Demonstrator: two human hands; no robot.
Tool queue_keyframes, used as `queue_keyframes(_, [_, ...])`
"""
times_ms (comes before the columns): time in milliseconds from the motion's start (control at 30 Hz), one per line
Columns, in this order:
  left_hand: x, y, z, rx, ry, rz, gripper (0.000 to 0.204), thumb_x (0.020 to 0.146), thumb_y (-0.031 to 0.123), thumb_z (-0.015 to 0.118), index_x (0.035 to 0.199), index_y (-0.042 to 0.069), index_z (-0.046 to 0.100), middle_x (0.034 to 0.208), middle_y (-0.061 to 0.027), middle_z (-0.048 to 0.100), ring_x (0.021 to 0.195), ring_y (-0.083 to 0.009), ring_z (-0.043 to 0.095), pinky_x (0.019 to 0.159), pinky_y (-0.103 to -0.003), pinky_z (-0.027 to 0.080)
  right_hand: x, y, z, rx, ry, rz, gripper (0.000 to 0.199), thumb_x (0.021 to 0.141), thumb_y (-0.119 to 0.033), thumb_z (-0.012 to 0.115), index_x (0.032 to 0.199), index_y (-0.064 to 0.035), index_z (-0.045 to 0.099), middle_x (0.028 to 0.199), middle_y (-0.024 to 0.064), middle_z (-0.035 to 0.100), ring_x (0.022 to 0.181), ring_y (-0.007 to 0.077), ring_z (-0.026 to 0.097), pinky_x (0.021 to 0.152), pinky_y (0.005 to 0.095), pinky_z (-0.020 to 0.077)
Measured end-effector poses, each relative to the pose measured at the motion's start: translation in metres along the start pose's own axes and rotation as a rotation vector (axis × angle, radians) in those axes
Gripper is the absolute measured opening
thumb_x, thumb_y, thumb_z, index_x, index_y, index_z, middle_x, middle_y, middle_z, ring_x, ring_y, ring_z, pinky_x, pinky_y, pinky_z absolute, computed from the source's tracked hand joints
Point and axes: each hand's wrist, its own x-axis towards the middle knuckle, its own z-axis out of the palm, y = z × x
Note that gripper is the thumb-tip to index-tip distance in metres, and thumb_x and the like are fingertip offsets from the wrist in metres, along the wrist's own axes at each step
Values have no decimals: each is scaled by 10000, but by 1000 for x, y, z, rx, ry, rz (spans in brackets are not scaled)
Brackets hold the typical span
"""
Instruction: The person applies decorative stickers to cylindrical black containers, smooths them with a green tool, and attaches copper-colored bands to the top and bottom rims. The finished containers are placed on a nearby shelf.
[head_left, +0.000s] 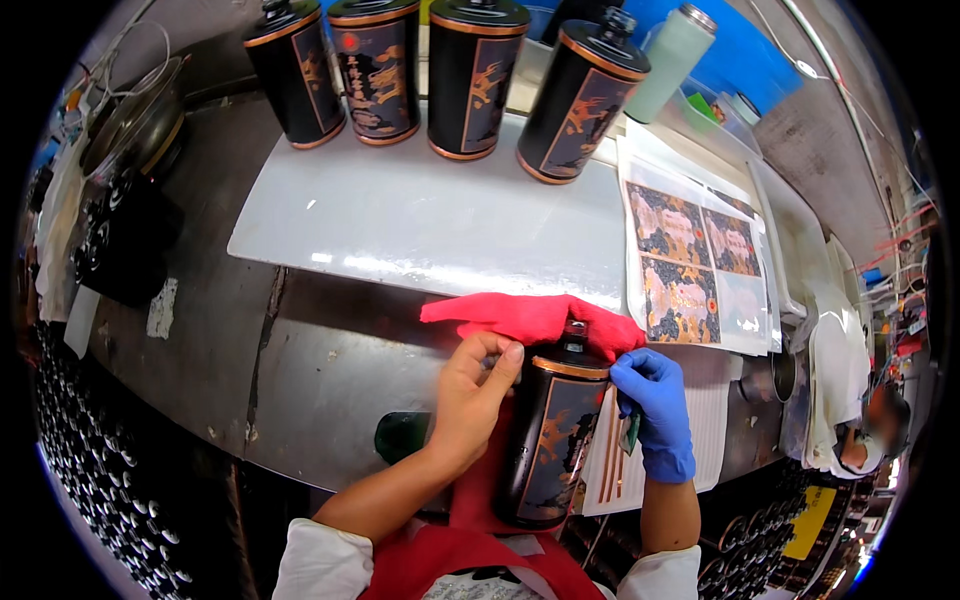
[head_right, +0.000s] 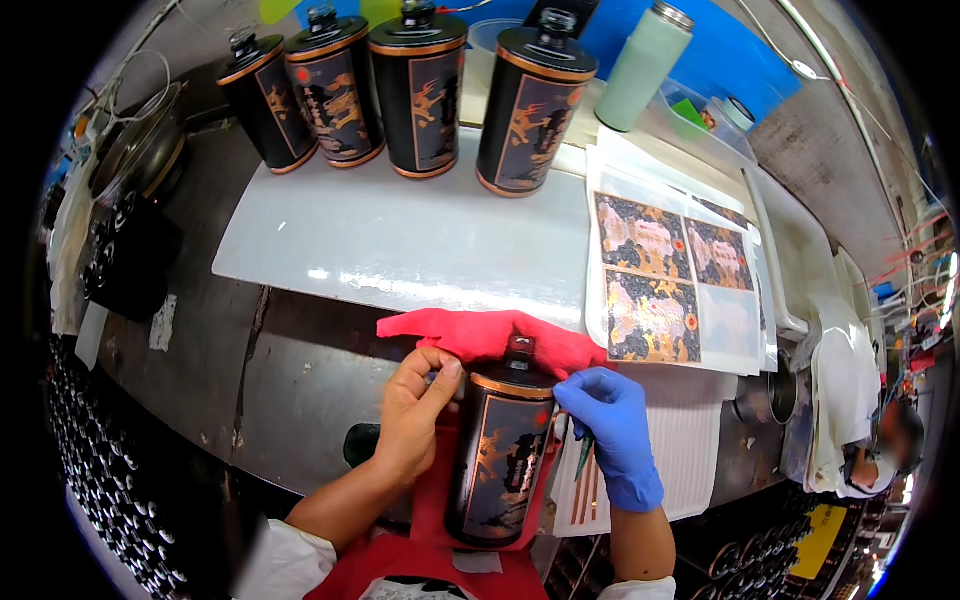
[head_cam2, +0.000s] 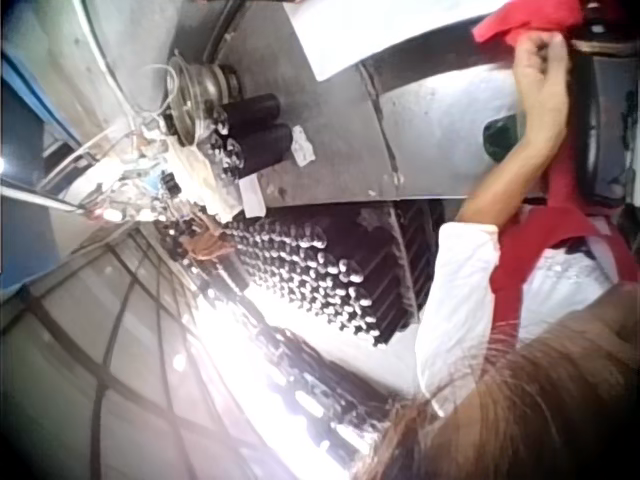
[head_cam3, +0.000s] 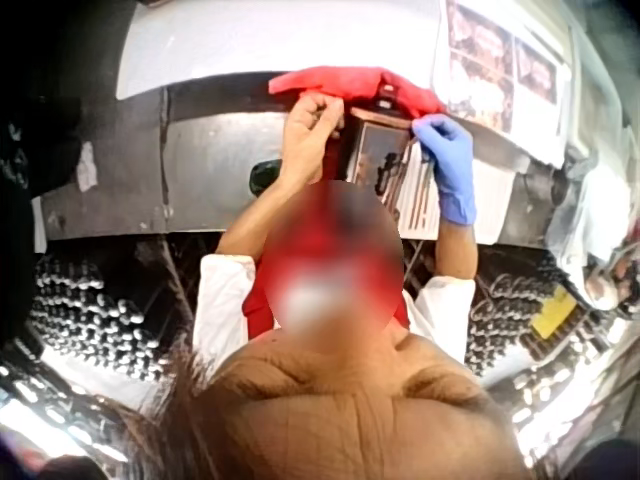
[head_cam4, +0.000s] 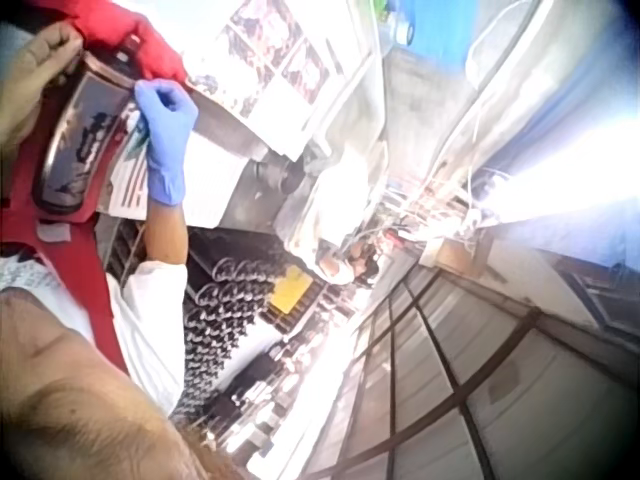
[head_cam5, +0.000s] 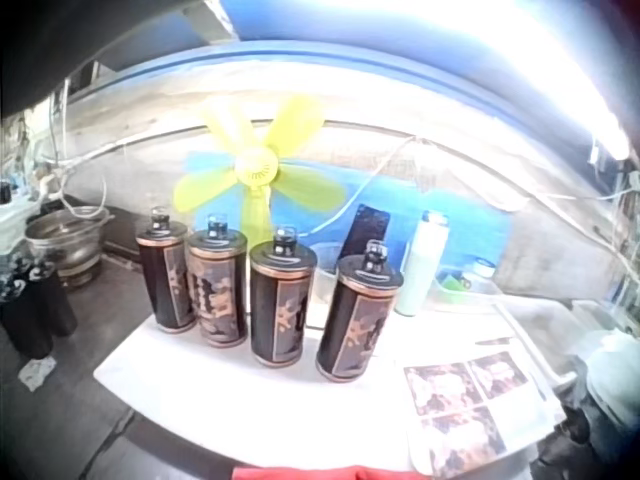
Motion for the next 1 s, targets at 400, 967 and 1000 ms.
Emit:
queue_keyframes(400, [-1,-15,12,-394,81,-46,211,832,61,655,820,93,446,775,30,479,696,-31,448,606,-173,380,2,13,3,83,-45,-45,103,786,-97,645,782,-31,566,647,53,588,470,64,481,427,184,389])
queue_keyframes(967, [-104,7,-2,1133,-506,825,758,690,443,731,1280,57,451,1294,-269,374,1166,-444,358,988,-529,269,11,-1,-33,-189,-218,-49,149,795,-178,688,828,-36,659,698,-24,591,612,30,500,535,169,377])
queue_keyframes(1000, [-104,-4,-5,1214,-508,773,776,702,386,731,1315,35,410,1323,-342,291,1203,-498,308,1021,-540,228,10,-3,-43,-211,-241,-19,172,795,-195,685,840,-30,662,700,-15,600,582,27,490,506,173,369])
